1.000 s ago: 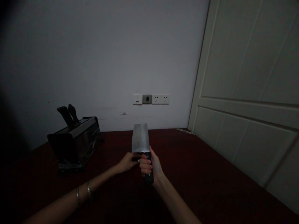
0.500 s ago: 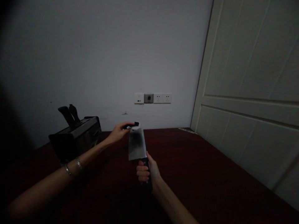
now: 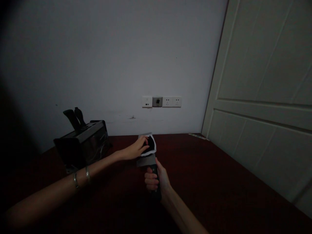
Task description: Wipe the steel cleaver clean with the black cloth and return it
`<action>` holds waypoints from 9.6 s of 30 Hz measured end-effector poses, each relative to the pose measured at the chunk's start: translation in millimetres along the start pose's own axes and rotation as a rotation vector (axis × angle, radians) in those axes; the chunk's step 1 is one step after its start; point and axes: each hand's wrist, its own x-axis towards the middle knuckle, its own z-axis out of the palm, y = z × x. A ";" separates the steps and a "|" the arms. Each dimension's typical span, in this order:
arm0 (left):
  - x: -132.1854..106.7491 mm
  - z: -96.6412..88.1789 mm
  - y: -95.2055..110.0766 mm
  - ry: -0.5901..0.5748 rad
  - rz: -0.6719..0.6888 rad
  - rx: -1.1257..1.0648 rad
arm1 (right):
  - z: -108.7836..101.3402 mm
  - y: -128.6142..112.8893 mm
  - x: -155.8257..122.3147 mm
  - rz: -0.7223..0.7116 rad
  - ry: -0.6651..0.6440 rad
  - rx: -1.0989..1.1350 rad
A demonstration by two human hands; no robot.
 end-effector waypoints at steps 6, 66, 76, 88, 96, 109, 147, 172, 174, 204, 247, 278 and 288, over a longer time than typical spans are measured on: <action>-4.9 4.0 0.5 -0.104 0.122 0.381 | 5.1 -4.3 -0.5 -0.022 -0.012 -0.018; 16.8 -18.6 9.8 -0.191 -0.041 0.676 | 20.1 12.8 -0.8 -0.026 -0.203 0.010; 1.1 -10.6 28.7 -0.210 0.084 0.677 | 20.5 7.4 -2.6 -0.084 -0.182 0.015; 30.8 -24.8 -1.2 -0.288 -0.100 0.641 | 20.9 16.8 -1.3 -0.047 -0.096 0.012; 9.4 2.4 25.0 -0.285 0.050 0.623 | 12.0 6.4 -5.1 -0.136 -0.076 0.020; 22.8 -0.8 -14.2 -0.249 -0.092 0.622 | 10.5 7.5 -5.6 -0.097 -0.036 0.037; 14.0 3.1 27.4 -0.357 0.054 0.587 | 21.0 7.6 -15.6 -0.150 0.052 0.072; 20.5 -9.7 12.5 -0.301 -0.071 0.608 | 20.4 16.6 -8.8 -0.077 -0.018 0.005; 20.3 -9.4 13.1 -0.290 -0.064 0.605 | 20.1 16.5 -8.8 -0.073 -0.027 0.008; -7.6 2.9 55.6 -0.218 0.202 0.684 | 19.9 10.6 -9.7 -0.125 -0.115 -0.034; -9.9 -11.7 49.3 -0.267 0.258 0.659 | 19.9 13.3 -8.2 -0.061 -0.131 -0.060; 37.9 -89.7 -43.0 0.224 -0.314 0.167 | 28.8 19.8 -3.0 0.015 -0.052 -0.156; -31.4 0.1 -75.2 0.233 -0.584 0.103 | 23.9 8.3 -2.1 -0.076 0.026 -0.164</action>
